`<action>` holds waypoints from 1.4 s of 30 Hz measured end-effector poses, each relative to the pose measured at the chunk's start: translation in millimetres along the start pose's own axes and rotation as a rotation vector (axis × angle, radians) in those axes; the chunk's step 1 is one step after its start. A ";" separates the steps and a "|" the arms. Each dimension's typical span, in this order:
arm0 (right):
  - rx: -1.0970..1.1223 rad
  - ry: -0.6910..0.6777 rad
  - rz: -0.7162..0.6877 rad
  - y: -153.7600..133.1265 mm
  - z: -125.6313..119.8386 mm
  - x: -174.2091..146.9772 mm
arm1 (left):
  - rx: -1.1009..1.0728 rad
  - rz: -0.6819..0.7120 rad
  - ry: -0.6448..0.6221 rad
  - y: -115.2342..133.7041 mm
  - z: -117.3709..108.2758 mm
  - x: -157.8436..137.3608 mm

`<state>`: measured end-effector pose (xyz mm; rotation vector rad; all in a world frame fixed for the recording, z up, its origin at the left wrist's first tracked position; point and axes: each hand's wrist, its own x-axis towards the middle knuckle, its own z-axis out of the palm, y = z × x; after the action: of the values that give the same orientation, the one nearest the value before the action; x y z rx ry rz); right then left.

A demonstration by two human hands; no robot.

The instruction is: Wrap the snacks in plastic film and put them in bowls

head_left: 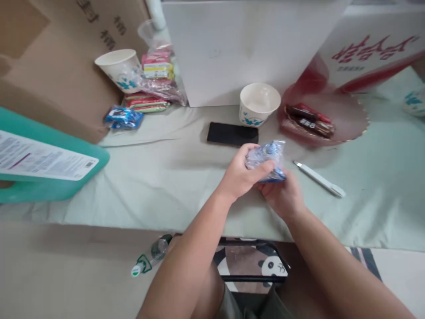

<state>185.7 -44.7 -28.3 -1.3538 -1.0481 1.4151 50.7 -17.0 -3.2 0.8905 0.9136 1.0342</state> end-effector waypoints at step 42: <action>-0.959 0.260 -0.125 -12.9 -110.3 -25.2 | -0.004 0.159 0.326 -21.2 24.7 35.5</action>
<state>296.7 -66.1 -14.7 -2.0112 -1.6838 0.5835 88.5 7.2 -20.6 0.8130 1.1243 1.3443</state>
